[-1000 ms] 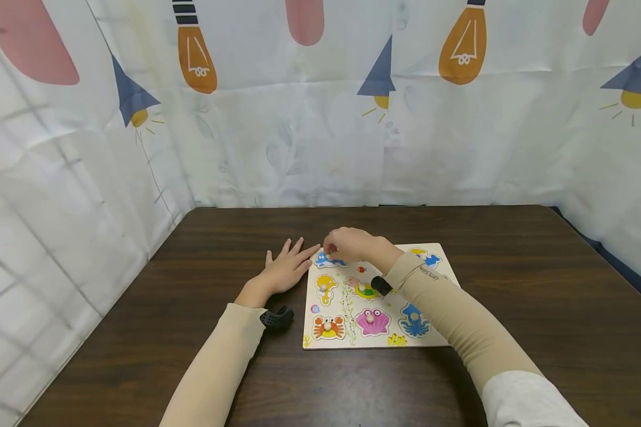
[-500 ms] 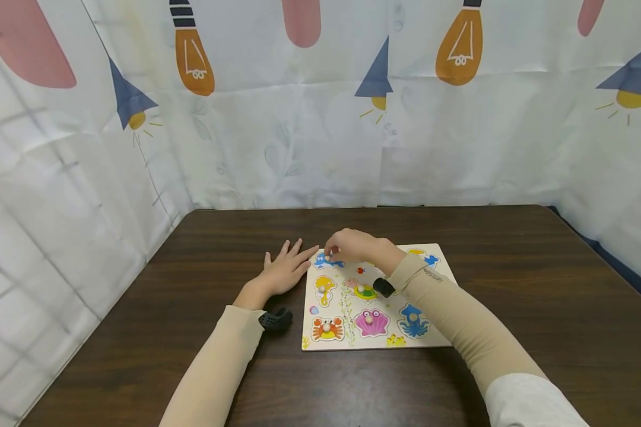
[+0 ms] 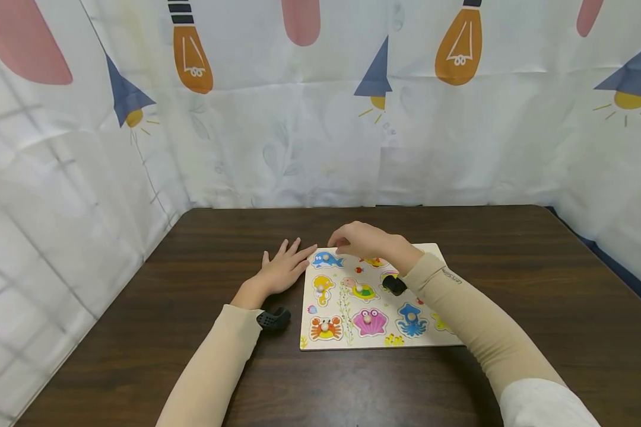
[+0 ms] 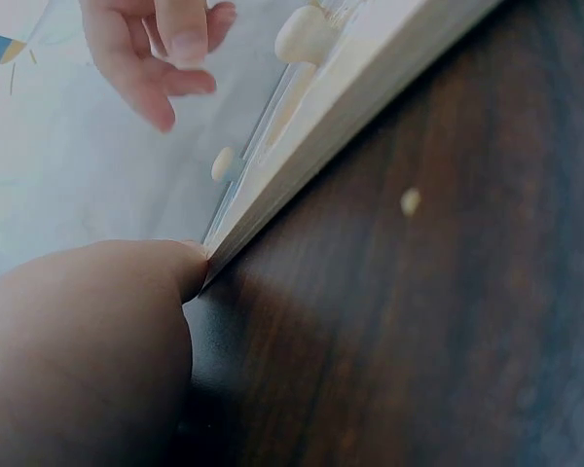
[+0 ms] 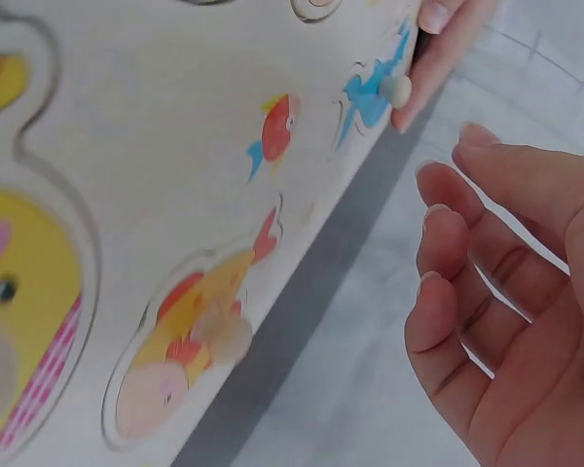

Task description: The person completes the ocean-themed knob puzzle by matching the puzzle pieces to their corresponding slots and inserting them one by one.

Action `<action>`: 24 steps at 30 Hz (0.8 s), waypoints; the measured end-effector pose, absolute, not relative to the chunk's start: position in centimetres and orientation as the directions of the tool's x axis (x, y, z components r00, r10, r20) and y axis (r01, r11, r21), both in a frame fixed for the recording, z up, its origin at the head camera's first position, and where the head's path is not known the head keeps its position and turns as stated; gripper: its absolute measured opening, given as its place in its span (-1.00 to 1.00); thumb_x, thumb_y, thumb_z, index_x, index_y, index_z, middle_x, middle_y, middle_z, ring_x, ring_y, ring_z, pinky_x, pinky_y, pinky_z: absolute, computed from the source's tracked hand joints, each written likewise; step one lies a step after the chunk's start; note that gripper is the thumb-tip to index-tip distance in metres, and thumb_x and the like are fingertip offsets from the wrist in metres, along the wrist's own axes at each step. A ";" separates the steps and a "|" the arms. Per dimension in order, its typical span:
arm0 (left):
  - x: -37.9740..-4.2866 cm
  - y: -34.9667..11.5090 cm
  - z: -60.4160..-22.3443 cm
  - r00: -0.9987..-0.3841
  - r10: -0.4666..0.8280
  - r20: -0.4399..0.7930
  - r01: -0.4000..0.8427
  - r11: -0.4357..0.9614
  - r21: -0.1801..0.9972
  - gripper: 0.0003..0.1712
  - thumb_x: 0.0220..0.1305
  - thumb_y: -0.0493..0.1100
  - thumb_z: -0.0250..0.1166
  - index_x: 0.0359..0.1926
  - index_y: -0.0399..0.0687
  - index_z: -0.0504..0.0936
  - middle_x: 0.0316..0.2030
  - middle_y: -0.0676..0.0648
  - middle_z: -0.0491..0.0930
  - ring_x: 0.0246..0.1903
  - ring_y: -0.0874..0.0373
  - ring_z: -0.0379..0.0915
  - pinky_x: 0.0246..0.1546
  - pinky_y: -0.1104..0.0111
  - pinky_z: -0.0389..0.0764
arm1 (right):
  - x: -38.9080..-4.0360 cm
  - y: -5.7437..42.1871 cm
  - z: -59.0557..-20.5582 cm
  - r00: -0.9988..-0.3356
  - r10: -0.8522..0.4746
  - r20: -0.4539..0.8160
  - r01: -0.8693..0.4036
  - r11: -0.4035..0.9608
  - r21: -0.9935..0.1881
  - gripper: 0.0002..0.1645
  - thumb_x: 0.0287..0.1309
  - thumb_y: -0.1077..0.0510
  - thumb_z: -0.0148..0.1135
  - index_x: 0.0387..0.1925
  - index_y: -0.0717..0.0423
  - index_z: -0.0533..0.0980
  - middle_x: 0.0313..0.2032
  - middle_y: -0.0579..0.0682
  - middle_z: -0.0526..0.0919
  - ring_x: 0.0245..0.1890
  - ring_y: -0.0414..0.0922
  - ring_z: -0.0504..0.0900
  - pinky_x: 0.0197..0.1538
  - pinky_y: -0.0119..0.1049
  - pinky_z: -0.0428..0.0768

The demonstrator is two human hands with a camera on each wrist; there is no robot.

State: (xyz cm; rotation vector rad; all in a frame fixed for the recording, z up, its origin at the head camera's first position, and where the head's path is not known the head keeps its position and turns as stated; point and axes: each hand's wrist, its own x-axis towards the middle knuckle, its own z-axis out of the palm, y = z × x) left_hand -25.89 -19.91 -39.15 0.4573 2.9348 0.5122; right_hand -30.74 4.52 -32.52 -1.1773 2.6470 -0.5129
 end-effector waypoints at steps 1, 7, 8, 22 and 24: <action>-25.9 -19.9 -39.1 -0.945 0.319 -0.072 0.275 0.896 0.350 -0.37 0.66 0.13 -0.12 0.64 0.27 0.11 0.62 -0.18 -0.17 0.58 -0.26 -0.41 0.35 -0.43 -0.37 | -30.7 4.9 -32.5 -0.662 -0.749 -0.026 -0.685 0.619 -0.385 -0.67 0.44 0.16 0.27 0.16 0.11 0.65 -0.05 -0.01 0.69 -0.12 -0.11 0.60 0.03 -0.20 0.60; -26.0 -19.6 -39.1 -0.942 0.327 -0.076 0.279 0.890 0.361 -0.37 0.65 0.13 -0.11 0.64 0.27 0.11 0.62 -0.18 -0.16 0.58 -0.27 -0.40 0.35 -0.44 -0.37 | -30.2 7.3 -32.1 -0.663 -0.747 0.044 -0.696 0.594 -0.404 -0.69 0.48 0.16 0.22 0.13 0.16 0.66 0.00 0.01 0.71 -0.11 -0.12 0.66 0.01 -0.21 0.64; -26.1 -19.5 -39.0 -0.942 0.328 -0.074 0.280 0.888 0.365 -0.37 0.65 0.13 -0.11 0.63 0.27 0.12 0.62 -0.18 -0.16 0.58 -0.27 -0.40 0.35 -0.44 -0.37 | -30.0 7.8 -31.9 -0.668 -0.743 0.050 -0.691 0.594 -0.412 -0.69 0.49 0.16 0.21 0.14 0.17 0.66 0.02 0.03 0.71 -0.09 -0.11 0.67 0.02 -0.19 0.64; -26.2 -20.7 -38.8 -0.940 0.334 -0.064 0.271 0.849 0.453 -0.37 0.64 0.10 -0.02 0.62 0.20 0.18 0.62 -0.21 -0.16 0.57 -0.28 -0.43 0.33 -0.45 -0.42 | -27.7 15.4 -30.9 -0.788 -0.591 0.176 -0.598 0.663 -0.451 -0.68 0.50 0.16 0.18 0.16 0.17 0.64 0.08 0.09 0.68 0.00 0.02 0.64 0.08 0.02 0.62; -26.1 -21.1 -38.8 -0.942 0.329 -0.070 0.259 0.843 0.471 -0.35 0.63 0.11 -0.01 0.62 0.20 0.16 0.62 -0.20 -0.19 0.58 -0.26 -0.44 0.33 -0.44 -0.42 | -27.6 16.6 -30.7 -0.801 -0.567 0.191 -0.586 0.678 -0.444 -0.67 0.50 0.18 0.18 0.17 0.19 0.63 0.07 0.11 0.67 -0.05 0.02 0.65 0.05 0.02 0.63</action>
